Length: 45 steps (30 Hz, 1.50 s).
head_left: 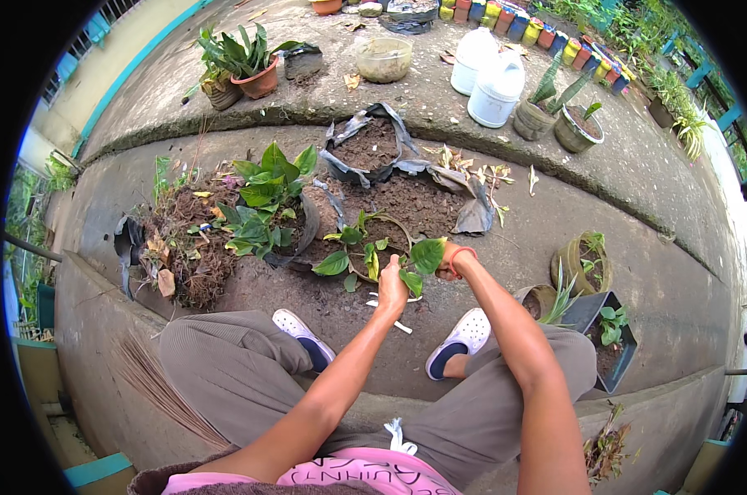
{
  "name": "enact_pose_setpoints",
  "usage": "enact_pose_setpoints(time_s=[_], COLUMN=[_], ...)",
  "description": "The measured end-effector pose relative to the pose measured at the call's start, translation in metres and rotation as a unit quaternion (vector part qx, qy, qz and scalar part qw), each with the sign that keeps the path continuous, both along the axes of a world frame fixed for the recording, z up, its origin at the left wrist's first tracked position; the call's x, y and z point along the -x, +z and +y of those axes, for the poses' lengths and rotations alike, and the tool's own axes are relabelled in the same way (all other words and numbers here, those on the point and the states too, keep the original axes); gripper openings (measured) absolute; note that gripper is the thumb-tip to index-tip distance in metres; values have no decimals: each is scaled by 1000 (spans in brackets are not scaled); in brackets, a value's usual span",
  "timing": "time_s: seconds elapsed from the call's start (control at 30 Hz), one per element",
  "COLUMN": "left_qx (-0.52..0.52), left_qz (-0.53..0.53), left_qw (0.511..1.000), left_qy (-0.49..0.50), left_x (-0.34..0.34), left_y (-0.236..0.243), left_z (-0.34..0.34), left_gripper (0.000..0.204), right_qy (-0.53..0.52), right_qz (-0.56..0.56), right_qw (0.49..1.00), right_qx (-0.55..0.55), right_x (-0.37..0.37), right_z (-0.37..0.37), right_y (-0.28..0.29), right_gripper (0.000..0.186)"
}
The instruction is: The person sits on the ground and uses pruning shears to trim leaves and stems from potted plants. They repeatedly cut foliage and place the trimmed pieces on the ground beside the pots.
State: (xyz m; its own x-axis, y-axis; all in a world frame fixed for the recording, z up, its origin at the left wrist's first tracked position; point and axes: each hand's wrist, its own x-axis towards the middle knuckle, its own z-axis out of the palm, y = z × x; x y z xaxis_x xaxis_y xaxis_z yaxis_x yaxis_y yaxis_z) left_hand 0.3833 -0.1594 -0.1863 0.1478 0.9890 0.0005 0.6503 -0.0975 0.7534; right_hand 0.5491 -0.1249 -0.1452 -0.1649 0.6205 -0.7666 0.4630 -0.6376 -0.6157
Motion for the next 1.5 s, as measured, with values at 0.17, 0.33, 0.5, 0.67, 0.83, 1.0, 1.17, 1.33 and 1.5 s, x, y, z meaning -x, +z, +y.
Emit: enact_pose_setpoints(time_s=[0.17, 0.33, 0.5, 0.67, 0.83, 1.0, 1.17, 1.33, 1.5], left_qx=[39, -39, 20, 71, 42, 7, -6, 25, 88], left_qz=[-83, -42, 25, 61, -19, -40, -84, -59, 28], left_qw=[996, 997, 999, 996, 999, 999, 995, 995, 995], left_qy=[20, 54, 24, -12, -13, -15, -59, -71, -48], left_x=[12, 28, 37, 39, 41, 42, 42, 37, 28], left_y=[-27, -22, -13, -21, -32, -30, -32, -29, -27], left_z=[10, 43, 56, 55, 48, 44, 45, 47, 54], left_gripper=[21, 15, 23, 24, 14, 12, 14, 12, 19], right_qy=[174, 270, 183, 179, 195, 76, -35, 41, 124], right_qz=[-216, -285, -357, -352, -340, -133, -40, -96, -194], right_qw=[960, 916, 910, 903, 905, 987, 988, 991, 973], right_qx=[-40, -81, -107, -170, -163, 50, 146, 89, 23], right_x=[7, 29, 61, 48, 39, 26, 21, 17, 26], right_z=[10, 8, -3, -17, -19, -9, -12, -8, -5], right_y=[49, 58, 27, 26, 5, -6, 1, 15, 25], right_gripper=[26, 43, 26, 28, 27, 31, 35, 36, 36])
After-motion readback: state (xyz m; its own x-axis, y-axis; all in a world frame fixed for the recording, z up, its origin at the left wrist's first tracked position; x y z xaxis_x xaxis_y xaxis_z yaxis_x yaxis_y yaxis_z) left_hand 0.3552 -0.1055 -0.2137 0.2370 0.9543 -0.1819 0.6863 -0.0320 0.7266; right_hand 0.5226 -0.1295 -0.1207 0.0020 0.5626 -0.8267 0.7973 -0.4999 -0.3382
